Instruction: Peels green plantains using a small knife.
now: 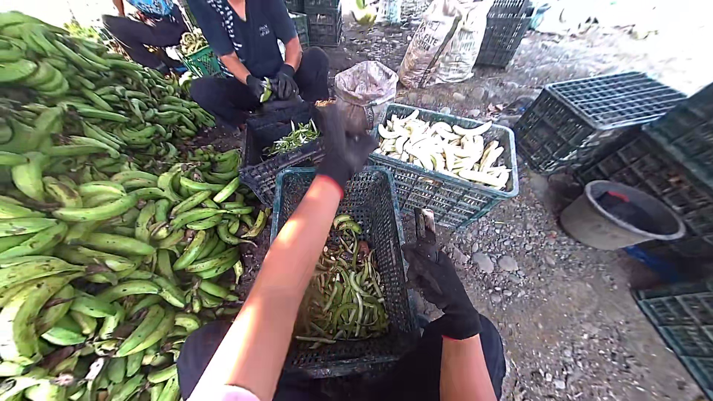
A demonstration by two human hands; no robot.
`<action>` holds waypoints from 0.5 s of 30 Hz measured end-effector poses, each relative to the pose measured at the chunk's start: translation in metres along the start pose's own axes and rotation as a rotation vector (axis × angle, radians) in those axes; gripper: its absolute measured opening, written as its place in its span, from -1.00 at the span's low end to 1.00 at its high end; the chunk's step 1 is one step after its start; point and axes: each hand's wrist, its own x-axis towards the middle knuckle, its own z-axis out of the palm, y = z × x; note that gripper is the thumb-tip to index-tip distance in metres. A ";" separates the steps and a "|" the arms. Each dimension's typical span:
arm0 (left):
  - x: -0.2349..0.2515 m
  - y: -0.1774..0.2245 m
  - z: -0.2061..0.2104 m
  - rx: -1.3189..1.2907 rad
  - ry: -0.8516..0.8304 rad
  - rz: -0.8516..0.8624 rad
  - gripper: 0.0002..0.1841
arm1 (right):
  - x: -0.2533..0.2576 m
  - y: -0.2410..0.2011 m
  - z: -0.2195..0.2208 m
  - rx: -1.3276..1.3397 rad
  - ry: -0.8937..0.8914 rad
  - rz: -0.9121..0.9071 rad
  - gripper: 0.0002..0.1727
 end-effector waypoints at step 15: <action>-0.354 0.110 -0.435 -0.005 0.898 0.209 -0.32 | 0.004 0.014 0.047 -0.178 -0.218 0.085 -0.86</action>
